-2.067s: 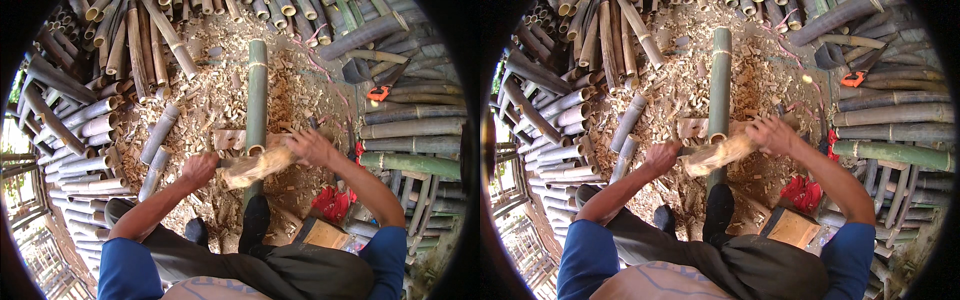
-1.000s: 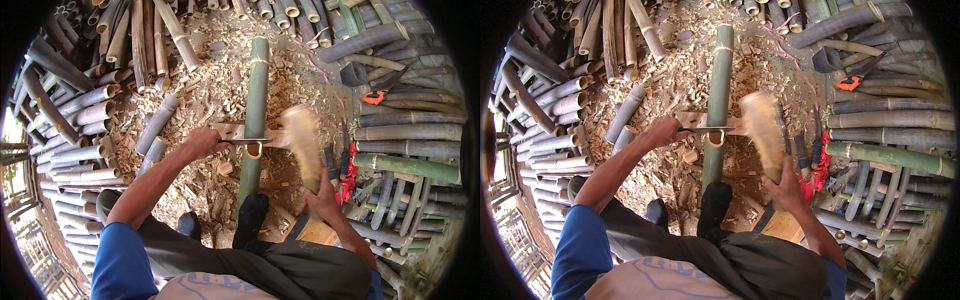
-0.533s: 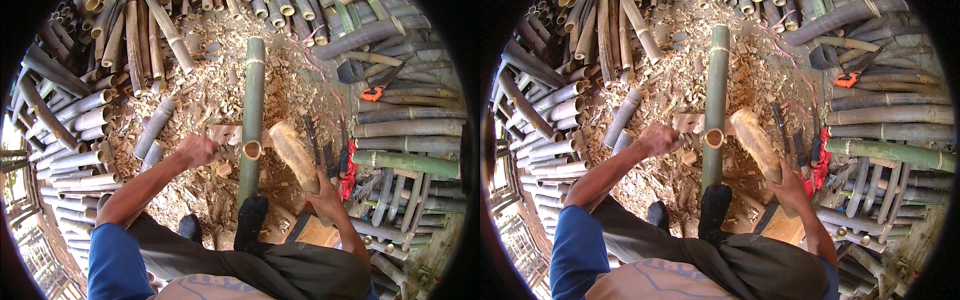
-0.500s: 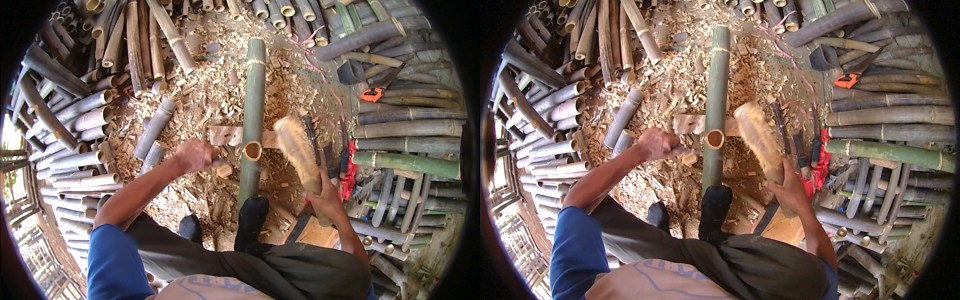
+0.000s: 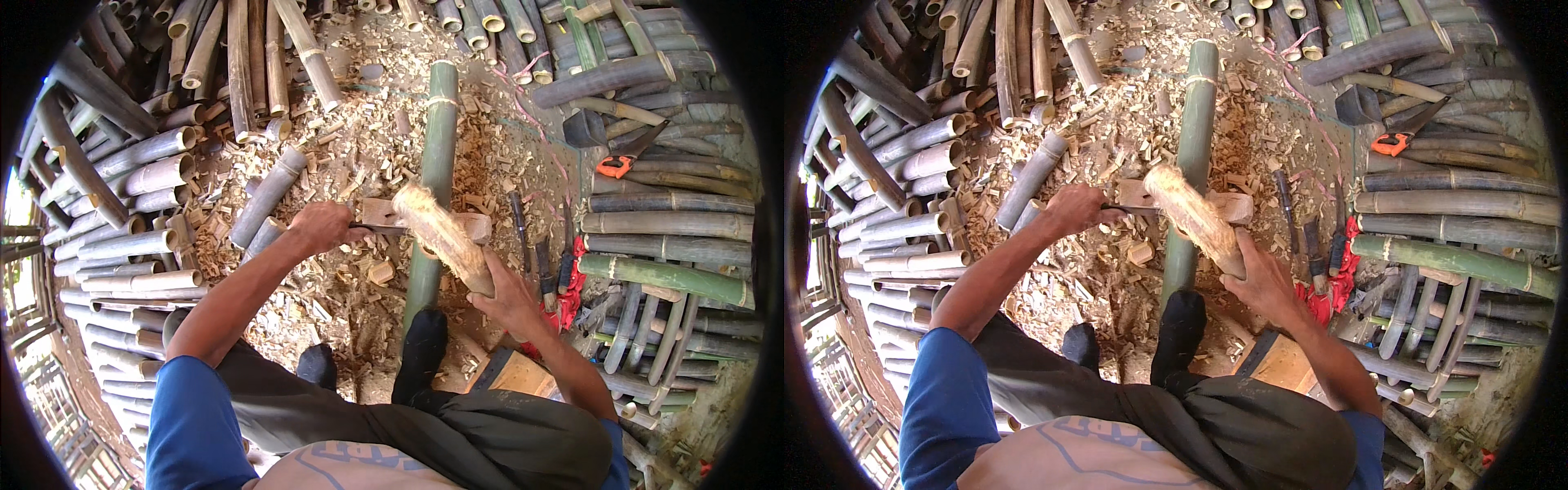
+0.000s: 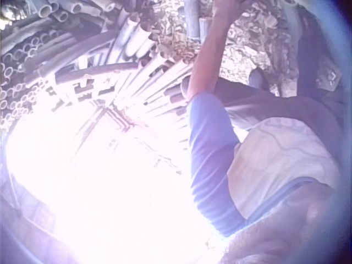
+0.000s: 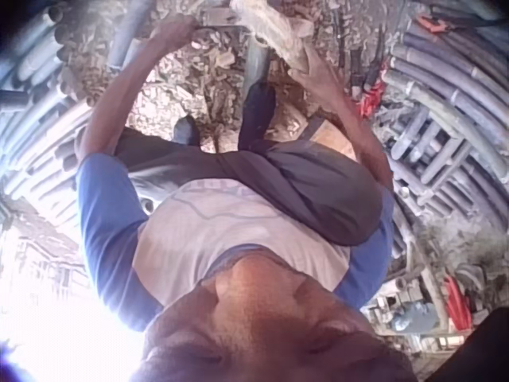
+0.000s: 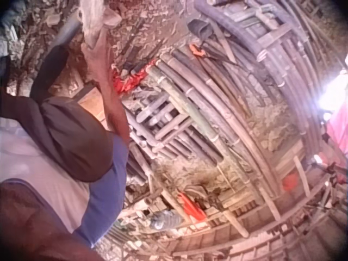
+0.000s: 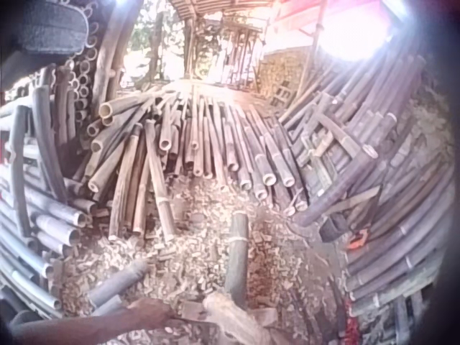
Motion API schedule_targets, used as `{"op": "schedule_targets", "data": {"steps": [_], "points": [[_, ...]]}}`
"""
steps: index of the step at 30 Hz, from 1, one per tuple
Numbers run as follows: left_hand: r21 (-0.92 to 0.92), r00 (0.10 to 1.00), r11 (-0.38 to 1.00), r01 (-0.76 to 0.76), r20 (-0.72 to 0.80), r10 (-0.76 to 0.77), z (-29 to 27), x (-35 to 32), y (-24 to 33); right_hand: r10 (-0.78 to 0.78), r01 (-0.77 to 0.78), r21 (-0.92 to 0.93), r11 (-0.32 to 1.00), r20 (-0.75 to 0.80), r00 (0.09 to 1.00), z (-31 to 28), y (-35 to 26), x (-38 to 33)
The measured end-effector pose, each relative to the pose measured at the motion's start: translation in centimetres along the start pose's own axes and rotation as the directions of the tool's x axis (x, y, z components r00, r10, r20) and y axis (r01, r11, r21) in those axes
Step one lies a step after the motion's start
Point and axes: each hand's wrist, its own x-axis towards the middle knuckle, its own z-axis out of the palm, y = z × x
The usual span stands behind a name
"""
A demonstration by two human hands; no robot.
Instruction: The person carves a hole into a bamboo stalk using a knife and a wooden mallet, clears out the wood shavings, and inserts bamboo pieces to check the fit.
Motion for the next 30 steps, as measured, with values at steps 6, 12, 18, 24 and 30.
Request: {"op": "schedule_targets", "data": {"steps": [6, 12, 18, 24, 30], "points": [[-0.042, 0.999, 0.998, -0.047, -0.002, 0.047, 0.6, 1.2, -1.2, -0.129, 0.163, 0.152, 0.975, -0.21, 0.969, 2.2, 1.0, 0.9], [0.129, 0.863, 0.92, -0.37, -0.32, 0.392, 3.8, -3.8, -1.4, -0.086, 0.087, 0.027, 0.996, -0.023, 0.996, -0.1, 1.8, 1.7], [0.068, 0.989, 0.997, -0.042, -0.141, 0.051, 3.7, -4.7, 1.8, -0.205, 0.207, -0.014, 0.978, -0.222, 0.953, -1.2, 2.9, 3.0], [0.094, 1.0, 0.995, -0.028, -0.003, 0.028, 3.4, -3.7, 1.9, -0.807, 0.759, -0.489, 0.431, 0.168, 0.566, -2.2, 3.0, 5.4], [0.158, 0.994, 0.987, -0.011, -0.11, 0.029, 3.9, -4.0, 1.8, -0.729, 0.747, -0.6, 0.287, 0.37, 0.576, -2.1, 4.1, 8.4]]}}
